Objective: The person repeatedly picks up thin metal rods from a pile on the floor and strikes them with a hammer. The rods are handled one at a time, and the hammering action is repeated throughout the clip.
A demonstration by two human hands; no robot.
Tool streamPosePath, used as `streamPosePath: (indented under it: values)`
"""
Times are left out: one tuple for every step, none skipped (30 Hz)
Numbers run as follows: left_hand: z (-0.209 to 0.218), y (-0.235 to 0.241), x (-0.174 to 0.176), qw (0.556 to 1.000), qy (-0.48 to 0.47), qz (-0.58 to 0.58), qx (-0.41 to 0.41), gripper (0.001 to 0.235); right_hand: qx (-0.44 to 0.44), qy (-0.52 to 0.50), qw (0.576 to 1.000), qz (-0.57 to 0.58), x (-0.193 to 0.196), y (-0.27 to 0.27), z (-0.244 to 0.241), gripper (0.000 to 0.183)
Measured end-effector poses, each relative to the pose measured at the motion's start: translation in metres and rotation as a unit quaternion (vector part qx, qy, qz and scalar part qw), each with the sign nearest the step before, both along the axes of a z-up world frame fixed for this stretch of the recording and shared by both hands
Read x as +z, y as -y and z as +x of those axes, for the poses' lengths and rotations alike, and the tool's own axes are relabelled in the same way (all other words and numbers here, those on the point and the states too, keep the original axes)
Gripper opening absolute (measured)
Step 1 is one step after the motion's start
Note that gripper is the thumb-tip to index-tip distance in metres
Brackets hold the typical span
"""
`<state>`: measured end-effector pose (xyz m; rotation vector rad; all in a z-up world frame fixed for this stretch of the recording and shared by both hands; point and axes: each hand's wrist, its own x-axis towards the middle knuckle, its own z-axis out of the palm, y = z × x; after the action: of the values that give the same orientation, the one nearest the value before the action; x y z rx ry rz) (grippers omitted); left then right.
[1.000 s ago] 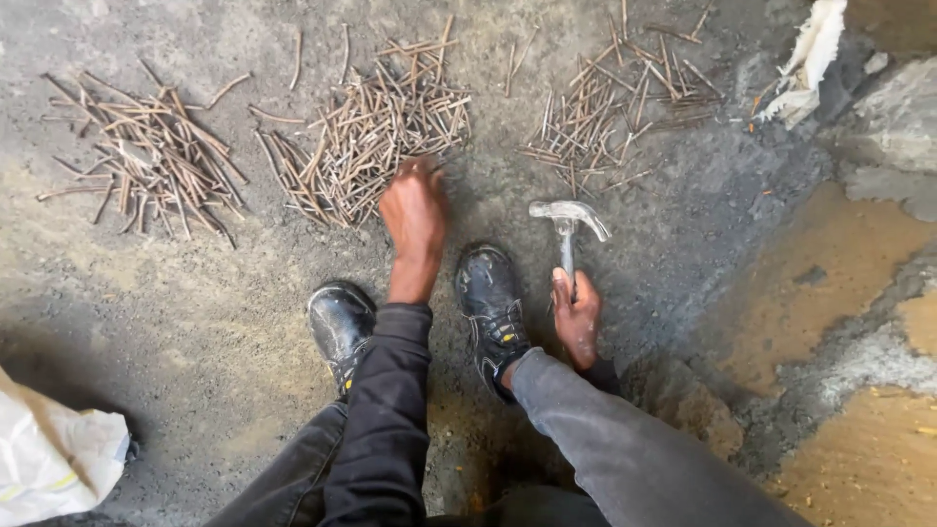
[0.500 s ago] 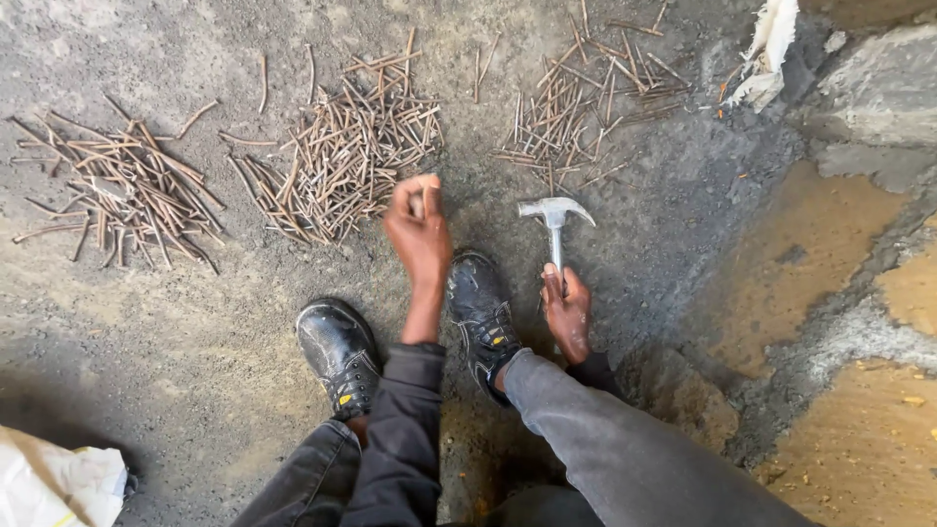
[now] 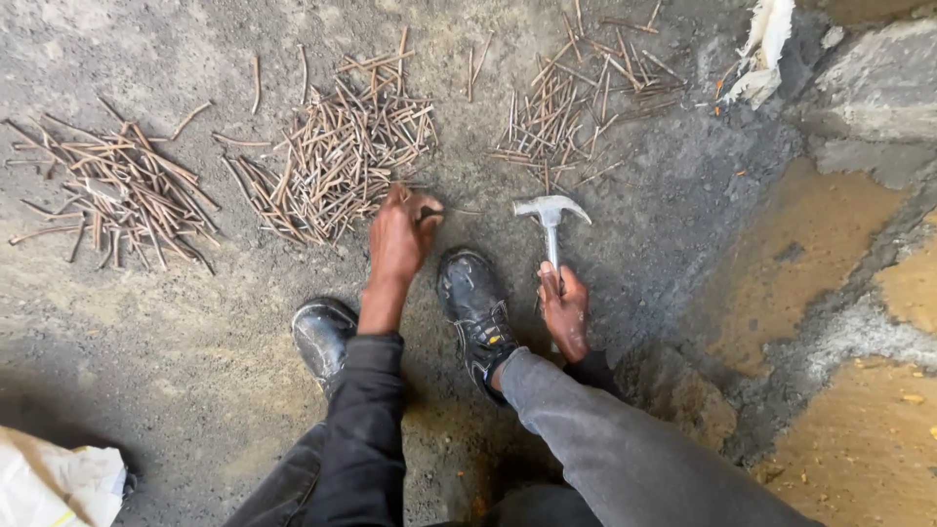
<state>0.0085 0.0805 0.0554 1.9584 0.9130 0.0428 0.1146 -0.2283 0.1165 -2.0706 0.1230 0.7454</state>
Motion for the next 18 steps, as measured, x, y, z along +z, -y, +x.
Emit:
streamPosePath:
  values:
    - [0.001,-0.002,0.008,1.000,-0.003,0.000,-0.001,0.016,-0.001,-0.003,1.000,0.000,0.002,0.003,-0.003,0.034]
    - [0.006,-0.008,0.014,1.000,-0.025,0.006,-0.016,0.011,-0.003,-0.007,1.000,0.003,0.002,0.002,-0.001,0.034]
    - [0.012,-0.014,0.020,0.998,-0.048,0.011,-0.031,0.012,-0.004,-0.010,1.000,0.006,0.002,0.001,0.001,0.035]
    - [0.016,-0.012,0.016,0.998,-0.047,0.011,-0.032,0.012,-0.005,-0.010,1.000,0.006,0.002,0.000,0.002,0.035]
    - [0.020,-0.010,0.010,0.997,-0.067,0.021,-0.031,0.015,0.002,-0.006,1.000,0.008,0.002,-0.002,0.002,0.036]
    - [0.022,-0.004,0.006,0.995,-0.089,0.027,-0.031,0.017,0.009,-0.004,1.000,0.007,0.003,0.001,0.001,0.036]
    - [0.022,0.003,0.004,0.995,-0.091,0.024,-0.032,0.017,0.008,-0.005,1.000,0.003,0.004,0.004,-0.002,0.036]
    - [0.025,0.005,0.002,0.996,-0.089,0.013,-0.012,0.013,0.002,-0.007,1.000,0.003,0.003,0.003,-0.001,0.036]
    - [0.028,0.006,0.000,0.996,-0.088,0.003,0.009,0.010,-0.003,-0.008,1.000,0.004,0.001,0.001,0.000,0.036]
    - [0.029,0.006,-0.004,0.996,-0.087,0.003,0.010,0.010,-0.002,-0.007,1.000,0.004,0.002,-0.001,0.002,0.036]
    - [0.029,0.005,-0.009,0.996,-0.083,-0.003,0.017,0.009,-0.006,-0.008,1.000,0.007,0.002,-0.003,0.003,0.035]
    - [0.024,0.008,-0.013,0.996,-0.083,-0.012,0.022,0.008,-0.011,-0.013,1.000,0.006,0.004,-0.002,-0.001,0.034]
    - [0.021,0.010,-0.015,0.996,-0.086,-0.014,0.021,0.008,-0.012,-0.016,1.000,0.003,0.004,0.001,-0.001,0.034]
    - [0.019,0.009,-0.018,0.997,-0.080,-0.010,0.004,0.007,-0.006,-0.014,1.000,0.007,0.003,0.001,0.000,0.036]
    - [0.017,0.009,-0.021,0.997,-0.074,-0.007,-0.012,0.006,0.001,-0.013,1.000,0.010,0.002,0.002,0.002,0.037]
    - [0.017,0.011,-0.020,0.997,-0.074,-0.006,-0.012,0.006,0.001,-0.013,1.000,0.011,0.002,0.001,0.002,0.037]
    - [0.018,0.013,-0.019,0.997,-0.080,0.002,-0.019,0.006,0.007,-0.011,1.000,0.010,0.003,0.000,0.002,0.037]
    - [0.019,0.016,-0.017,0.996,-0.087,0.010,-0.026,0.006,0.013,-0.009,1.000,0.009,0.003,0.000,0.002,0.036]
